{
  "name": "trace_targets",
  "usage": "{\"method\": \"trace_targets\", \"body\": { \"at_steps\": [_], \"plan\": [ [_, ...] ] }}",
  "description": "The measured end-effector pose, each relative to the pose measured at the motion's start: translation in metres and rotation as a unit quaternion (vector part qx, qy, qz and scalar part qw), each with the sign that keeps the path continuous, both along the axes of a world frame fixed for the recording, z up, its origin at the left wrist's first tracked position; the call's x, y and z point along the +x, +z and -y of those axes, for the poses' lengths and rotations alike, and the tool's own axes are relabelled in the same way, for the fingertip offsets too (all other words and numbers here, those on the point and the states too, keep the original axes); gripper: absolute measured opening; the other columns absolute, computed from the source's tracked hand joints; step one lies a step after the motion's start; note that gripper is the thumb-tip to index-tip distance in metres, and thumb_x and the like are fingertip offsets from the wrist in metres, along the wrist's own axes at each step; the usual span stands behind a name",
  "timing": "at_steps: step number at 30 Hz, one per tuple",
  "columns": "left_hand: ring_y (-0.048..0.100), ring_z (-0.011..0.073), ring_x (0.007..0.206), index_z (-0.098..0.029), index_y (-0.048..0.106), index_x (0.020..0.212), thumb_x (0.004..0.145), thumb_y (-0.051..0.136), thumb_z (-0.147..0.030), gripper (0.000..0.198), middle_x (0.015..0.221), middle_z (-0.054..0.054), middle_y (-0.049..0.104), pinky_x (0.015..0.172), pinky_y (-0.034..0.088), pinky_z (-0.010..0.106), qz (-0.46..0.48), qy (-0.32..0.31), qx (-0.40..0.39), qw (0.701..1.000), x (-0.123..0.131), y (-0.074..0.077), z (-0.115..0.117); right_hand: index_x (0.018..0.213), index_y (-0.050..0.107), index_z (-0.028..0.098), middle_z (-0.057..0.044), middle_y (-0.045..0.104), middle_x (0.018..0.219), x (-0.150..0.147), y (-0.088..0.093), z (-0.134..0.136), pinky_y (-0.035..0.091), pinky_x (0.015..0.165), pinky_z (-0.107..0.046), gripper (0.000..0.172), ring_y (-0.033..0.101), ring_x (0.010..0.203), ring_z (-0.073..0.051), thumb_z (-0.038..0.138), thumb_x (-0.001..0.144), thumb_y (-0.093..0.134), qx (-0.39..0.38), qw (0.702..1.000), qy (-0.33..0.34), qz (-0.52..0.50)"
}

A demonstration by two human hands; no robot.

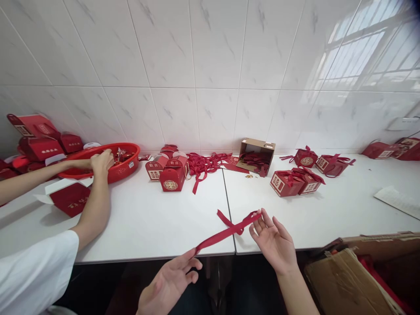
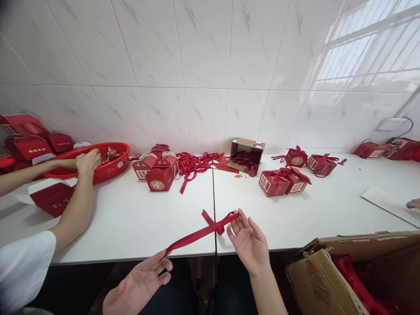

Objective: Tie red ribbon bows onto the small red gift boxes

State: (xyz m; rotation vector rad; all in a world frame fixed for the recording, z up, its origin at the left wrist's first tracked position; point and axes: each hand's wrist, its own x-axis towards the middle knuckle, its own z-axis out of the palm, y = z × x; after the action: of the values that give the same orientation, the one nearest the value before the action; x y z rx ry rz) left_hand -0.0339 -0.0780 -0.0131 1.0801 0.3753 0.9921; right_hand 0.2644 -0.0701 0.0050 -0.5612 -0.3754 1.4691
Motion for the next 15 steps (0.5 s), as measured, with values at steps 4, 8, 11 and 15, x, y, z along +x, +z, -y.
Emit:
{"method": "trace_targets", "body": {
  "at_steps": [4,8,11,15],
  "plan": [
    [0.057,0.0277,0.086,-0.026,0.064,0.119,0.067,0.055,-0.064,0.065,0.097,0.010,0.069,0.071,0.045,0.039,0.032,0.010,0.013,0.999,-0.016,-0.003,-0.001,0.102,0.067,0.031,0.001,0.066,0.108,0.009,-0.007,-0.002,0.049,0.092,-0.034,0.024,0.057,0.109,-0.016,0.036,0.079,0.065,-0.024,0.998,-0.054,0.011],
    [0.060,0.0266,0.078,-0.030,0.063,0.119,0.062,0.056,-0.070,0.070,0.104,0.008,0.070,0.069,0.046,0.040,-0.018,-0.010,0.078,0.997,-0.037,0.000,-0.001,0.092,0.069,0.026,0.001,0.069,0.094,0.021,-0.016,-0.005,0.055,0.081,-0.029,0.016,0.064,0.094,-0.013,0.023,0.077,0.067,-0.053,0.993,-0.097,-0.037],
    [0.063,0.0228,0.066,-0.035,0.063,0.118,0.057,0.056,-0.076,0.074,0.113,0.006,0.068,0.069,0.047,0.040,-0.038,-0.035,0.125,0.991,-0.062,-0.007,-0.001,0.089,0.068,0.025,0.003,0.069,0.087,0.035,-0.022,-0.009,0.057,0.076,-0.025,0.017,0.066,0.085,-0.010,0.015,0.076,0.067,-0.069,0.987,-0.132,-0.056],
    [0.060,0.0153,0.045,-0.050,0.070,0.090,0.061,0.065,-0.064,0.032,0.060,-0.009,0.070,0.071,0.052,0.037,0.035,0.005,0.112,0.993,-0.104,-0.029,-0.004,0.089,0.066,0.026,0.005,0.070,0.088,0.057,-0.033,-0.010,0.059,0.068,-0.021,0.028,0.067,0.081,-0.009,0.004,0.071,0.066,-0.089,0.980,-0.178,-0.022]
  ]
}}
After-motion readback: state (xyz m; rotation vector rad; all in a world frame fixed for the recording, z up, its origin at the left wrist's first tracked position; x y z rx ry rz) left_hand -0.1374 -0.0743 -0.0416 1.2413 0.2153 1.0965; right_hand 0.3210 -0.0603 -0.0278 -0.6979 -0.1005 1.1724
